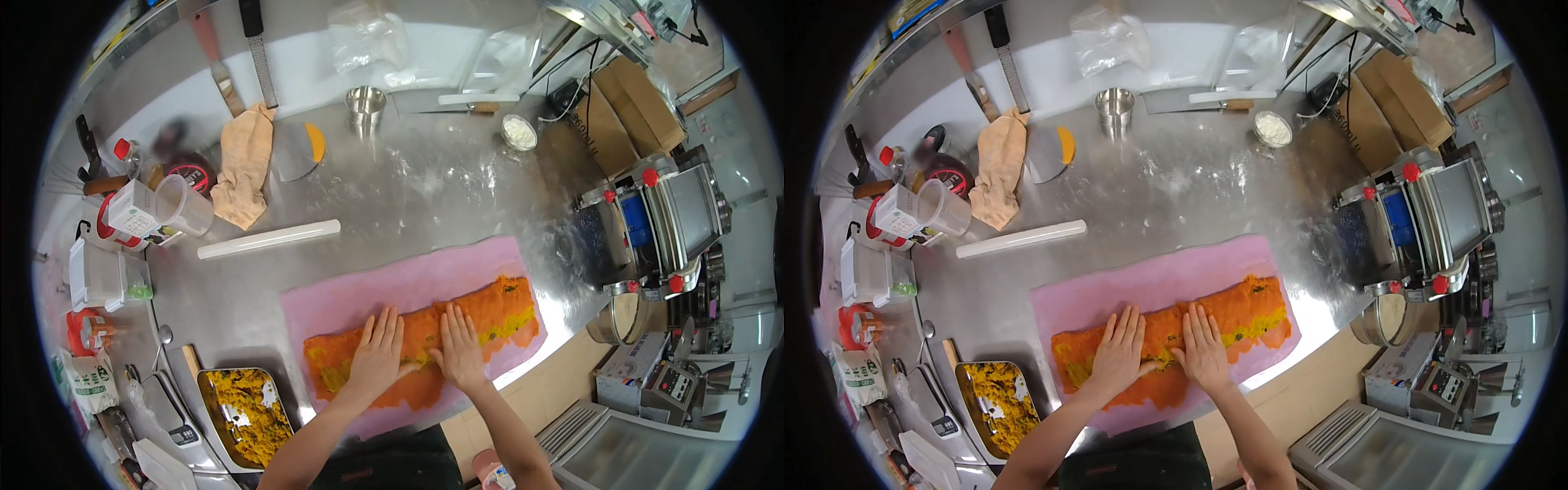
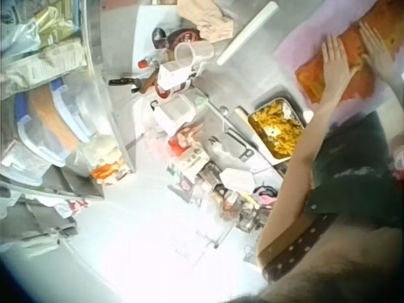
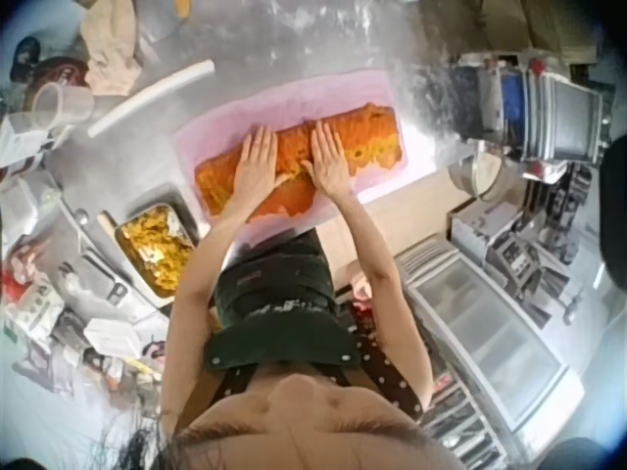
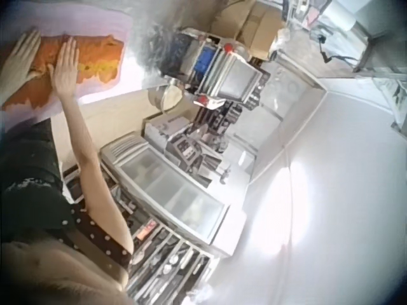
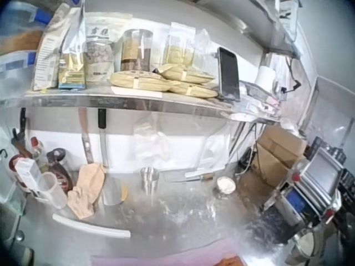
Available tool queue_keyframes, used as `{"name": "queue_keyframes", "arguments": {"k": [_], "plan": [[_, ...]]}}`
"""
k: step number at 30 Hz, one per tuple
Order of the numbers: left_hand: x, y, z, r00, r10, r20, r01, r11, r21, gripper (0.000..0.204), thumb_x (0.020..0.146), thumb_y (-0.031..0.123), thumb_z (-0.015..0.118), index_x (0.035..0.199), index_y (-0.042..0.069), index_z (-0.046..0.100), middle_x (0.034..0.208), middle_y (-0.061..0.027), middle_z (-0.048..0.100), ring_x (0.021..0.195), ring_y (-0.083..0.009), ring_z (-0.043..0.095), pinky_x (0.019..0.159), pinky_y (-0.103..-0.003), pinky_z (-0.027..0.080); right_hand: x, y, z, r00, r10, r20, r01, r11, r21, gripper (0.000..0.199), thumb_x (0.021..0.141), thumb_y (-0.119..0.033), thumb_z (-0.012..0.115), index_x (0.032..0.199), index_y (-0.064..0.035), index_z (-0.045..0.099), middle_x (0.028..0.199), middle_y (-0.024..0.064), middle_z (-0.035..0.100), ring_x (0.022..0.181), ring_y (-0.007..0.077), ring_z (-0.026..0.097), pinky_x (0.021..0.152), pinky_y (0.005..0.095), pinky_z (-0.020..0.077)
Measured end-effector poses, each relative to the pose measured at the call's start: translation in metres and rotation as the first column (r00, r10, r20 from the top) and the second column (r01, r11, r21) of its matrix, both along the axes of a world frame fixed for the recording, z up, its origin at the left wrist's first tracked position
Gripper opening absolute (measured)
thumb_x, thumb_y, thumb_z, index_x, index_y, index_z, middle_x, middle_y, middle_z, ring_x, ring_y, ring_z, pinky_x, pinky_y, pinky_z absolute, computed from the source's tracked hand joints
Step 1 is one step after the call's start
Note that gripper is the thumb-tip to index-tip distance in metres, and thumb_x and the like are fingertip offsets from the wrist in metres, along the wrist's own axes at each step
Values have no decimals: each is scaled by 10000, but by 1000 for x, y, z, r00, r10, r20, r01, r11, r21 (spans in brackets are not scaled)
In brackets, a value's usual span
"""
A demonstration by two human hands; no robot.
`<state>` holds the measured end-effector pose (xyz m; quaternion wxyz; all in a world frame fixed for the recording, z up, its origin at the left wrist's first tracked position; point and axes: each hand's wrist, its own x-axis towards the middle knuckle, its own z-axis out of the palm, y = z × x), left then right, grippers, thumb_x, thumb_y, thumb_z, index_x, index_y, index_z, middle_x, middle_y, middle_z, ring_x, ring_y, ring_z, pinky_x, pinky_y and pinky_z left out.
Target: The person scoops a yellow crumbly mixture from a metal tray and spreads it evenly onto a thin orange sheet laid on a pink mat. The person repeatedly presses and smooths the mixture to form a uniform layer.
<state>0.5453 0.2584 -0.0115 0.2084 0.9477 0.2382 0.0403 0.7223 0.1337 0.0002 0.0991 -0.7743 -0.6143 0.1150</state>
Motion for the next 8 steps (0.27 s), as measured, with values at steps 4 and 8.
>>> {"name": "queue_keyframes", "arguments": {"k": [4, 8], "plan": [[15, 10, -2, 995, 78, 64, -78, 997, -5, 690, 881, 400, 687, 1364, -63, 519, 1440, -201, 512, 1336, -335, 487, 1164, -476, 338, 34, 3, 2, 996, 65, -64, -56, 990, 131, 512, 891, -129, 633, 1356, 53, 523, 1458, 199, 503, 1401, 373, 419, 1157, 514, 312], [51, 19, 0, 939, 339, 55, -300, 888, -347, 527, 860, 229, 726, 1338, 62, 582, 1390, -154, 570, 1207, -306, 582, 1117, -408, 419, 78, 33, -5, 955, 21, -295, 0, 997, 71, 475, 841, -20, 630, 1311, -81, 615, 1381, 154, 592, 1325, 352, 505, 1117, 503, 361]]}}
